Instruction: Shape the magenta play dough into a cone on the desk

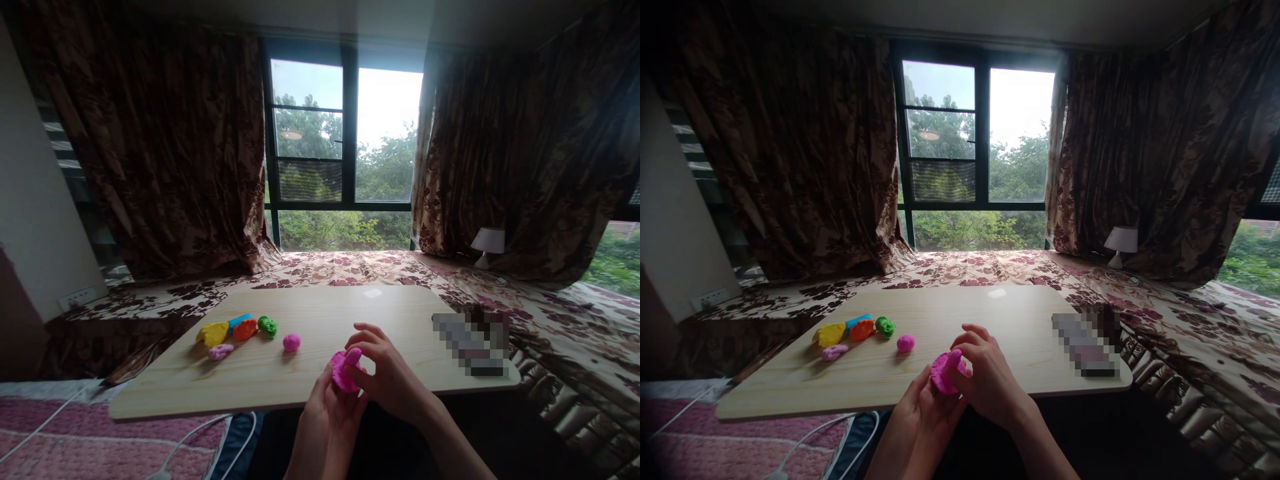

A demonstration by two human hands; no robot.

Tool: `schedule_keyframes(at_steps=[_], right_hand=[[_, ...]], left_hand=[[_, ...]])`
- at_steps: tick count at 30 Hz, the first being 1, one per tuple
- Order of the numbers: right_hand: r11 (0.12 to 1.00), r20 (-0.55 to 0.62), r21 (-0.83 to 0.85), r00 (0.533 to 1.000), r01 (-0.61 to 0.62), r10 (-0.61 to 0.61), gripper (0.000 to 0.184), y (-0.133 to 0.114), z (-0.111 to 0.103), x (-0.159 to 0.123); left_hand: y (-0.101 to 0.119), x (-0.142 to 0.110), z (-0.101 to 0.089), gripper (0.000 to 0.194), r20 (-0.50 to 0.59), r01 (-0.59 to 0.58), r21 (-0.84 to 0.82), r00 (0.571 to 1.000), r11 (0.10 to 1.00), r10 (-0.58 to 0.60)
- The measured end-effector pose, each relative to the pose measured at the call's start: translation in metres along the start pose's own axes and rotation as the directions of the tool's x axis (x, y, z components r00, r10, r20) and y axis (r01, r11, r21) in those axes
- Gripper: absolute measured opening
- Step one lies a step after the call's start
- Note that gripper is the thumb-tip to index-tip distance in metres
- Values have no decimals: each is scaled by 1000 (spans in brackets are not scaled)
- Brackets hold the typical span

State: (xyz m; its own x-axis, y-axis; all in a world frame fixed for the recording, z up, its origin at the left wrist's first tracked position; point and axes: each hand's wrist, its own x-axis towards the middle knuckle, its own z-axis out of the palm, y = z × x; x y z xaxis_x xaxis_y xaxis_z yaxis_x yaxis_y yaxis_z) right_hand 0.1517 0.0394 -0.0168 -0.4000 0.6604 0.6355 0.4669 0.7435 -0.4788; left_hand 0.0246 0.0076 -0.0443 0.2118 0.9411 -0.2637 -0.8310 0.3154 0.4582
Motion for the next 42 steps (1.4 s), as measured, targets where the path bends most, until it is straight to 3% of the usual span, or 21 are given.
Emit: schedule_keyframes(at_steps=[4,9,13,16,21,25,29,34,42], right_hand=[[1000,-1,-7,1000,-15,15,6,-1,4,0],[1000,-1,-20,1000,-1,1,10,-1,9,3],[1000,22,-5,1000,-17,18,15,-1,12,7],[1000,0,19,1000,-9,9,23,-3,12,13],[999,11,-1,999,38,-38,9,-3,14,22],[999,17,12,998,52,-52,19,-1,16,24],[996,47,59,996,71,-73,21,-1,14,23],[998,5,45,999,-47,47,9,-5,14,22],[997,29,31,997,-71,70,20,-10,18,25]], left_hand=[[3,-5,3,35,51,-41,18,998,999,40],[7,-10,5,36,36,-26,7,999,1000,26],[12,-12,2,35,102,-76,7,992,997,75],[16,-11,-4,34,59,-125,-1,990,992,125],[17,-4,-13,32,49,-186,-18,981,982,186],[17,-1,-17,30,9,-186,-1,983,983,186],[19,0,-18,27,-23,-187,85,982,979,190],[25,-2,-18,31,-39,-141,222,987,965,153],[32,2,-25,24,-22,-240,405,962,882,272]])
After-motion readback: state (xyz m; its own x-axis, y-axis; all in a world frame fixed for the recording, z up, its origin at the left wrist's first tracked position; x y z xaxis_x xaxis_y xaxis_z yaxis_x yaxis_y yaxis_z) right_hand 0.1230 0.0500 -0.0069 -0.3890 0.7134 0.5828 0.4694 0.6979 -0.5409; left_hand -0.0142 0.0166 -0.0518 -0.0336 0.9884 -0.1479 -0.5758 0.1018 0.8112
